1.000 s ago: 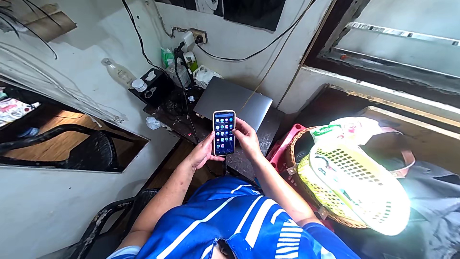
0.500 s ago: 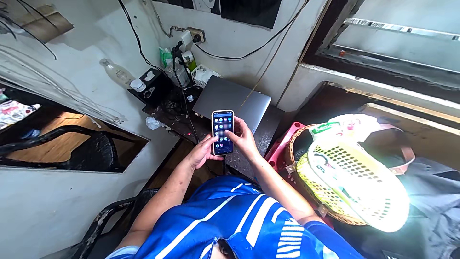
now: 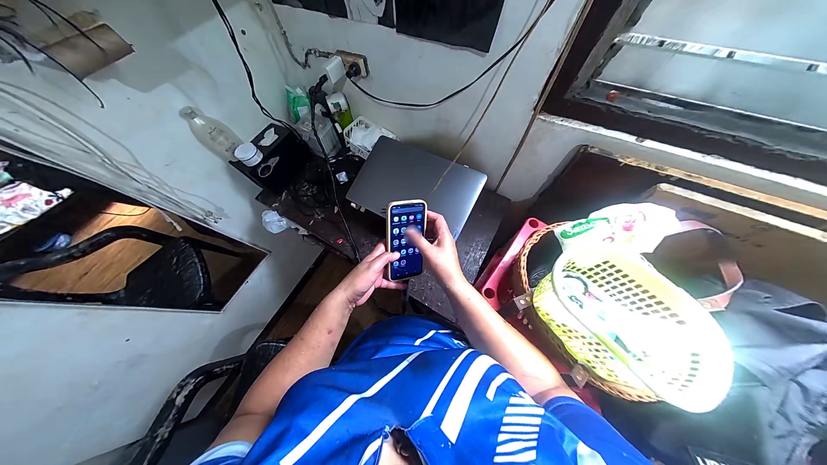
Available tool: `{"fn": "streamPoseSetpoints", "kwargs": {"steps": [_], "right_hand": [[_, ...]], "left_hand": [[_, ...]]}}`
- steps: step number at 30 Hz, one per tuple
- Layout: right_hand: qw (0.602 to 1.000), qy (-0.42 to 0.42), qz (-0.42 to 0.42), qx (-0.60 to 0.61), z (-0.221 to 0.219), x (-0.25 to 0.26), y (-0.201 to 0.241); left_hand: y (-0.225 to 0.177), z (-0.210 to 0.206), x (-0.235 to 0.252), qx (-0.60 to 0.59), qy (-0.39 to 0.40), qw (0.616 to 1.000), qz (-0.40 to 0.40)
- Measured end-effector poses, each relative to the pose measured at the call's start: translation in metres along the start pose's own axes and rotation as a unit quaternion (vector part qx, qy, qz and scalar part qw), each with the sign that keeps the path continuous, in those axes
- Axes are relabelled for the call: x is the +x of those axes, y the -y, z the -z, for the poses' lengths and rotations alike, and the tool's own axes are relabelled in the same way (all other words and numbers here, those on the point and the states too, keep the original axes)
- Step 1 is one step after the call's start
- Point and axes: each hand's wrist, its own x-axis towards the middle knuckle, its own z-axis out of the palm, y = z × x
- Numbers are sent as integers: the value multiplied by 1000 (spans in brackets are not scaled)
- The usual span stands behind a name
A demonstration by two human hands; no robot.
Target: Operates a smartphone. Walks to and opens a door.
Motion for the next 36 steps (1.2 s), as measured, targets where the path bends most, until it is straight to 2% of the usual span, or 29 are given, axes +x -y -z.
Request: {"fn": "streamPoseSetpoints", "kwargs": {"steps": [4,10,36], "right_hand": [[999,21,-10,37,5,-2,7],[999,37,15,17,8,-3,3],[1000,6,8,-9,15,-2,3]], "left_hand": [[1,8,-1,-20,3,1000,1],[1,5,-3,-16,-14,1000,-4],[-1,3,-2,-15,-31,999,9]]}}
